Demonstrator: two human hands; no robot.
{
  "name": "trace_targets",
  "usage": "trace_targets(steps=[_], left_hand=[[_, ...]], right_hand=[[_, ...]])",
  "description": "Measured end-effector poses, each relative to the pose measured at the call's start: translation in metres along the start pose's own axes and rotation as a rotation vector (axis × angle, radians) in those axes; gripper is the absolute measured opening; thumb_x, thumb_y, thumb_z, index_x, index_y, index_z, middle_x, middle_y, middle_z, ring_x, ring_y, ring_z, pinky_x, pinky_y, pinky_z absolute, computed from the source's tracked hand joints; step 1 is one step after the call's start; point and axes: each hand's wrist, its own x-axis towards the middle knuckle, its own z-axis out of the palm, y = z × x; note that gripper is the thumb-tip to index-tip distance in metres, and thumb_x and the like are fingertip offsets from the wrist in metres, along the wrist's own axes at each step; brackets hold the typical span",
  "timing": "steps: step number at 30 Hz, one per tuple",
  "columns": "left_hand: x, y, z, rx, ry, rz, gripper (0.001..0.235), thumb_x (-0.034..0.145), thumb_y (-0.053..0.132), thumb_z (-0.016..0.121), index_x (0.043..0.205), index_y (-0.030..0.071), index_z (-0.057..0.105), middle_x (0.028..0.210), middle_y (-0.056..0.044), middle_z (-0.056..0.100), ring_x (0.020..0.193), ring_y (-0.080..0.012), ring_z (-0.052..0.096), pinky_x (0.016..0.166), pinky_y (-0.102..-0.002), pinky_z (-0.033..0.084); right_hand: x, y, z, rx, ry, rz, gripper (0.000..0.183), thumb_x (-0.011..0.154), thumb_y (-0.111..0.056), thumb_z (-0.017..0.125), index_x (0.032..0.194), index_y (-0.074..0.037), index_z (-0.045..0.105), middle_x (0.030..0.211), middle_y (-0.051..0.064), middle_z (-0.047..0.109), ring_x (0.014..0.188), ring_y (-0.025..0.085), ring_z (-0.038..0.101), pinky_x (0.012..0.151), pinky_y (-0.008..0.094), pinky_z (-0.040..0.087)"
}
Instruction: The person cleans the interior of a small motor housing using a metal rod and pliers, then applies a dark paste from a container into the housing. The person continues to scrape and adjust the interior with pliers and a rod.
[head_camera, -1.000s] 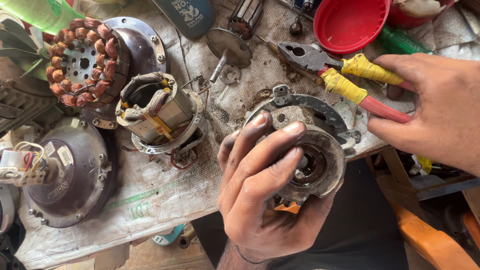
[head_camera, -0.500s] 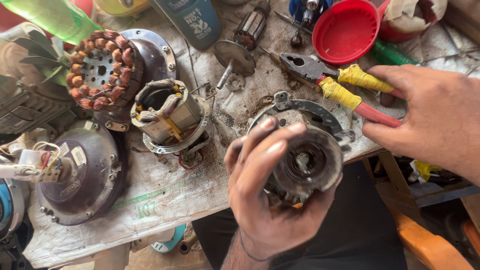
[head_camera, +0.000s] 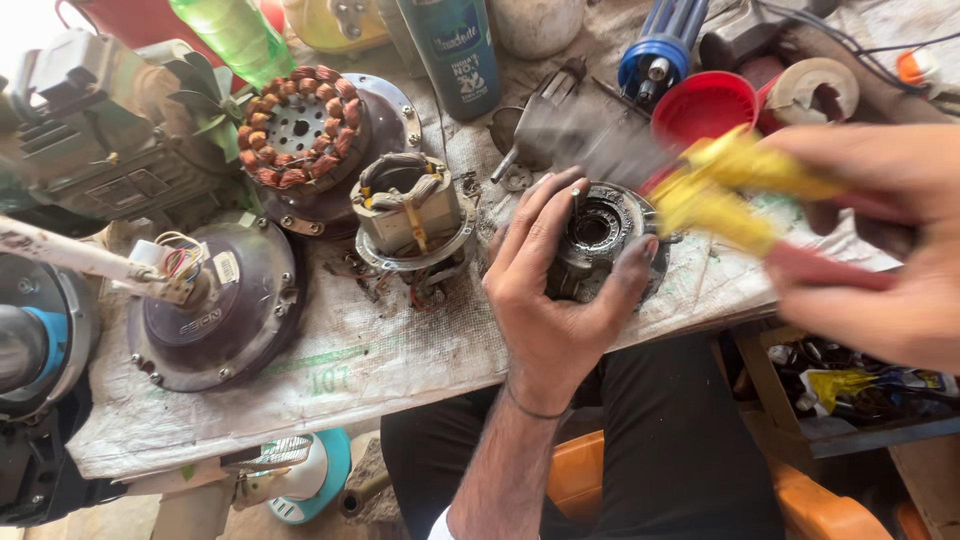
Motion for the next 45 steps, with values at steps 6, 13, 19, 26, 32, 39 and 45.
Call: trace_targets(steps=[6,13,19,26,32,39,45], left_hand=[[0.001,0.003,-0.001,-0.031,0.037,0.033,0.047,0.087,0.024,0.085,0.124,-0.002,0.07,0.129,-0.015,0.073,0.124,-0.0263,0.071,0.111,-0.037,0.054],[0.0,0.006,-0.002,-0.072,0.076,0.041,0.046,0.09,0.026,0.086,0.123,-0.001,0.068,0.131,-0.014,0.071,0.128,-0.0264,0.07,0.113,-0.035,0.053],[-0.006,0.006,0.001,-0.065,0.065,0.022,0.039,0.089,0.024,0.085,0.119,0.004,0.072,0.132,-0.013,0.072,0.127,-0.0264,0.071,0.112,-0.035,0.056],[-0.003,0.006,0.002,-0.053,0.091,0.046,0.07,0.089,0.028,0.088,0.143,-0.002,0.055,0.138,-0.018,0.069,0.127,-0.0249,0.071,0.112,-0.035,0.058],[-0.005,0.005,-0.001,-0.178,0.035,-0.063,0.104,0.089,0.027,0.088,0.164,-0.009,0.025,0.141,-0.022,0.067,0.117,-0.0221,0.076,0.102,-0.031,0.064],[-0.006,0.006,0.0,-0.189,0.04,-0.075,0.105,0.088,0.025,0.089,0.163,-0.01,0.024,0.141,-0.022,0.066,0.115,-0.0226,0.076,0.1,-0.031,0.065],[-0.007,0.004,0.001,-0.175,0.026,-0.073,0.106,0.089,0.027,0.089,0.162,-0.01,0.021,0.141,-0.023,0.066,0.116,-0.0229,0.076,0.101,-0.032,0.066]], right_hand=[[0.033,-0.035,-0.004,-0.48,-0.242,-0.104,0.077,0.061,-0.016,0.082,0.136,-0.006,0.064,0.098,0.011,0.071,0.084,0.019,0.072,0.079,0.032,0.059],[0.041,-0.018,0.025,-0.63,-0.355,-0.04,0.077,0.067,-0.017,0.082,0.14,-0.005,0.062,0.099,0.014,0.07,0.085,0.023,0.071,0.077,0.036,0.059],[0.039,0.023,0.028,-0.554,-0.218,-0.014,0.076,0.071,-0.018,0.082,0.143,-0.004,0.059,0.101,0.016,0.07,0.086,0.026,0.071,0.075,0.039,0.059],[0.006,0.109,-0.004,-0.533,0.059,0.096,0.075,0.077,-0.018,0.081,0.146,-0.003,0.057,0.102,0.019,0.069,0.087,0.029,0.071,0.073,0.043,0.06],[-0.009,0.175,-0.004,-0.518,0.121,0.201,0.075,0.081,-0.019,0.081,0.149,-0.002,0.055,0.104,0.021,0.068,0.087,0.032,0.071,0.071,0.046,0.06],[-0.032,0.15,0.012,-0.122,0.065,0.276,0.068,0.089,-0.022,0.083,0.143,0.002,0.051,0.103,0.021,0.067,0.089,0.029,0.072,0.082,0.044,0.061],[-0.016,0.083,0.024,0.133,0.015,0.284,0.069,0.078,-0.019,0.082,0.136,0.006,0.055,0.106,0.023,0.073,0.093,0.028,0.074,0.083,0.04,0.06]])
